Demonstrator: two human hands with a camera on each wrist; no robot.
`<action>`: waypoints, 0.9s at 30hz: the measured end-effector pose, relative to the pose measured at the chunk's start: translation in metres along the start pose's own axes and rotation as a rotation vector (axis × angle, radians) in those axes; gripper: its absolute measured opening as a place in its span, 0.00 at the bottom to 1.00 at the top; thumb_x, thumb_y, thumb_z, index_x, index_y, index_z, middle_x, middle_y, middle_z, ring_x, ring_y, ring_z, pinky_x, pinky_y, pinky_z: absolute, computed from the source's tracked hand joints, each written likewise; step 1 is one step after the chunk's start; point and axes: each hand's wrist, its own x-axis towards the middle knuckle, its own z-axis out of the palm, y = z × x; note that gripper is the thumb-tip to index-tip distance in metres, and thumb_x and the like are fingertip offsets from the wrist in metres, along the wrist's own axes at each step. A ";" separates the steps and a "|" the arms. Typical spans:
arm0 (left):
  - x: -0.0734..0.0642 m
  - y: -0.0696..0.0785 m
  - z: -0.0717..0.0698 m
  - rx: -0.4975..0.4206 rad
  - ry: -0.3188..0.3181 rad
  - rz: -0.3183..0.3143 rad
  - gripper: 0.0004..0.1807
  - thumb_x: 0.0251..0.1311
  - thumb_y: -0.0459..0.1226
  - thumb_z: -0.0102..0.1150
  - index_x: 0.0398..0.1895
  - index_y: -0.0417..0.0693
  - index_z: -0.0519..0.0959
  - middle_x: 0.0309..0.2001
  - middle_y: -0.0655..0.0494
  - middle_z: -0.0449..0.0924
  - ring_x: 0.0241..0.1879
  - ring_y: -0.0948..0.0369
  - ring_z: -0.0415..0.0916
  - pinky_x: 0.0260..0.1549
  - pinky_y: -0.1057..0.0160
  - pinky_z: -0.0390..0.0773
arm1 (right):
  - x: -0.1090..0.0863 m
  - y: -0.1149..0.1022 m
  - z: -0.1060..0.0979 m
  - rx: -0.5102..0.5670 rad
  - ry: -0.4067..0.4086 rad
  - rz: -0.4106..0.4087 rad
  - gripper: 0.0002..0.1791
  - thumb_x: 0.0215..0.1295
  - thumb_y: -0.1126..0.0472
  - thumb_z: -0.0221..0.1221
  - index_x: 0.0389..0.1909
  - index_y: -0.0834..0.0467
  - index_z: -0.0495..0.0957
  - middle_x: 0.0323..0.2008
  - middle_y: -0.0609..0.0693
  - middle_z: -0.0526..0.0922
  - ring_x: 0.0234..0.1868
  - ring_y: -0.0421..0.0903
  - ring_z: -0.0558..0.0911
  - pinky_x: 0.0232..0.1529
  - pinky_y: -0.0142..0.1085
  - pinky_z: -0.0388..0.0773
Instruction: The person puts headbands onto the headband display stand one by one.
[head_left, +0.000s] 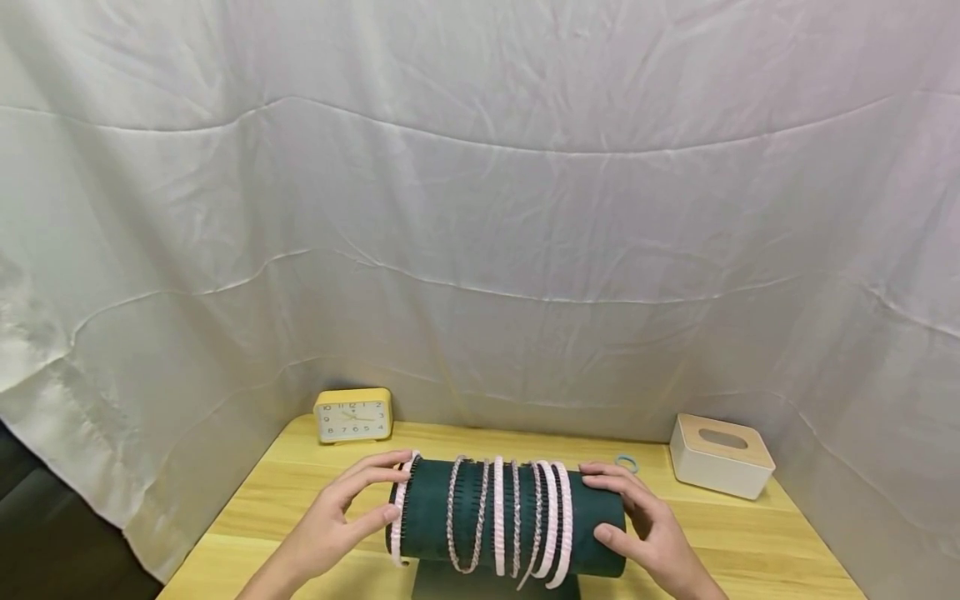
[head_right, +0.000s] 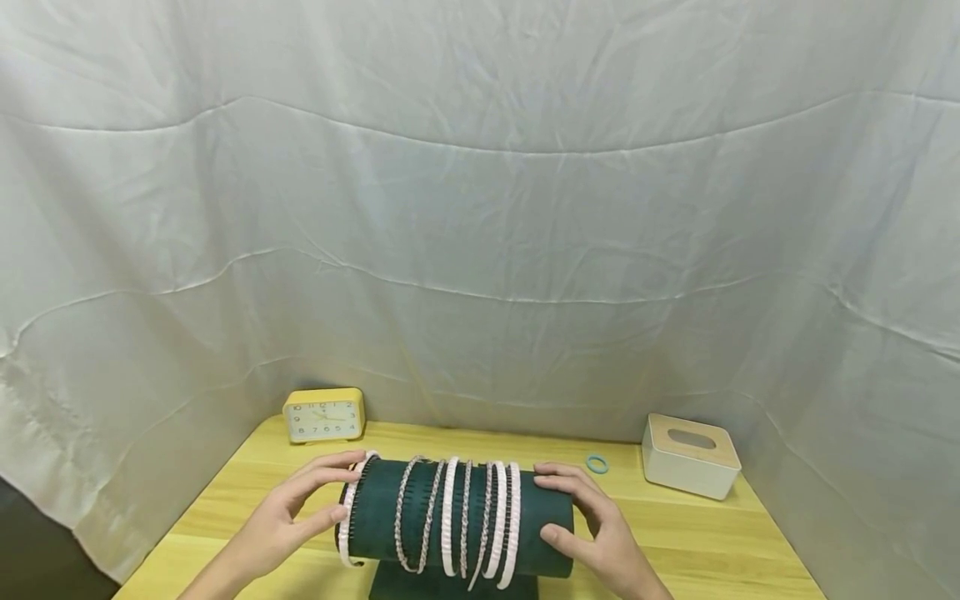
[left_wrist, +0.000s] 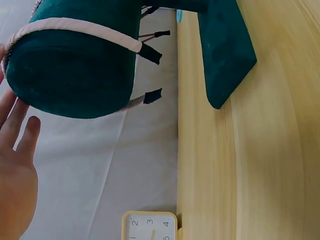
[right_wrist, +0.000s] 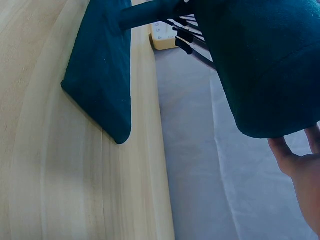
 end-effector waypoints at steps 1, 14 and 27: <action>0.001 0.000 0.001 -0.005 -0.004 0.000 0.23 0.72 0.27 0.67 0.66 0.55 0.83 0.76 0.50 0.77 0.76 0.67 0.71 0.74 0.73 0.68 | 0.000 0.000 0.000 0.001 -0.001 -0.003 0.32 0.67 0.83 0.61 0.71 0.65 0.76 0.74 0.59 0.75 0.75 0.38 0.74 0.72 0.26 0.73; 0.011 0.005 0.005 0.083 -0.020 0.080 0.23 0.70 0.30 0.72 0.65 0.58 0.84 0.73 0.51 0.80 0.73 0.62 0.76 0.72 0.71 0.74 | -0.001 0.001 0.000 -0.013 0.000 0.025 0.31 0.68 0.81 0.61 0.72 0.64 0.76 0.75 0.57 0.76 0.75 0.37 0.74 0.71 0.26 0.73; 0.018 0.006 0.013 0.105 -0.025 0.148 0.22 0.69 0.32 0.74 0.64 0.58 0.84 0.71 0.50 0.81 0.72 0.59 0.78 0.72 0.72 0.74 | 0.000 0.000 -0.001 -0.016 0.002 0.022 0.31 0.67 0.82 0.61 0.71 0.64 0.77 0.74 0.57 0.76 0.75 0.37 0.74 0.71 0.26 0.73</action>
